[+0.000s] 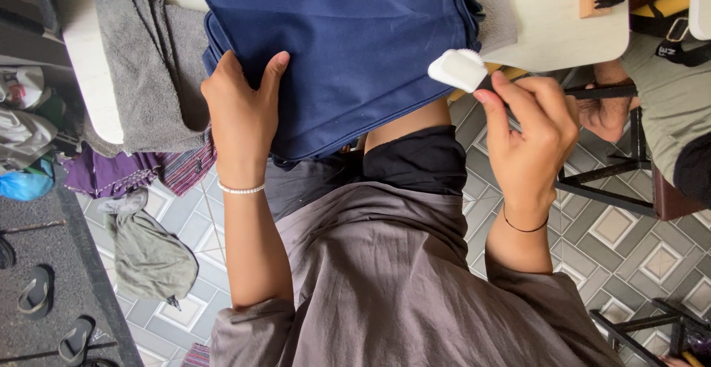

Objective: The person scrubs a blue bag with a small white brush, then switches to a toothbrush to clean the bag's strap and zipper area. The person dips the toothbrush into a cup of liquid between cleaning sections.

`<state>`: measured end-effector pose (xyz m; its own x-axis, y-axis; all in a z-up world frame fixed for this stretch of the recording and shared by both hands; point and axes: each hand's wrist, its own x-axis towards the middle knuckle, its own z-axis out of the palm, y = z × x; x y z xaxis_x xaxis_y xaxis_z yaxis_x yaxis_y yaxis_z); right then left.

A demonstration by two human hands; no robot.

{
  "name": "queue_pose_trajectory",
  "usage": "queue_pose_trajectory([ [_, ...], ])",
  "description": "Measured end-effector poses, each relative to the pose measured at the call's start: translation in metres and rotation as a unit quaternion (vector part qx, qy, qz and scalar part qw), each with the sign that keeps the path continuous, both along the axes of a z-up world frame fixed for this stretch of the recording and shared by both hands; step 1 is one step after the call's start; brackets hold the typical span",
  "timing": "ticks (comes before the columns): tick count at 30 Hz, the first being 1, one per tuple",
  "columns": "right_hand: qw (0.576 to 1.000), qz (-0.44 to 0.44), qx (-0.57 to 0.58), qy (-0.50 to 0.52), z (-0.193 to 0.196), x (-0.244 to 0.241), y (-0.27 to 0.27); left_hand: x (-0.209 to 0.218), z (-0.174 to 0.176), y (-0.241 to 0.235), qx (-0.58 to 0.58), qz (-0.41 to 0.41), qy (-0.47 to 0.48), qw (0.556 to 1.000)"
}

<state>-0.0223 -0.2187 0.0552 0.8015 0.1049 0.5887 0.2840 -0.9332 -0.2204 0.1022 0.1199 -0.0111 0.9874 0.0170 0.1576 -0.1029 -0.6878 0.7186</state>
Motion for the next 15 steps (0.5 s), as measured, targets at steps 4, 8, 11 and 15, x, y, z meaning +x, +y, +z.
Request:
queue_pose_trajectory([
  [4,0.998,0.052,0.019,0.014,-0.008,0.005,0.062,-0.001,0.002,-0.001,0.0,0.004,0.002,1.0],
  [8,0.991,0.122,0.049,0.028,-0.013,0.008,0.101,0.0,0.003,-0.002,-0.004,0.0,0.005,1.0],
  [11,0.99,0.129,0.033,0.05,-0.005,0.012,0.071,-0.002,0.002,0.0,-0.002,-0.001,0.004,1.0],
  [15,0.994,0.077,0.034,0.063,0.003,0.008,0.039,-0.002,0.004,-0.004,-0.012,-0.001,-0.008,1.0],
])
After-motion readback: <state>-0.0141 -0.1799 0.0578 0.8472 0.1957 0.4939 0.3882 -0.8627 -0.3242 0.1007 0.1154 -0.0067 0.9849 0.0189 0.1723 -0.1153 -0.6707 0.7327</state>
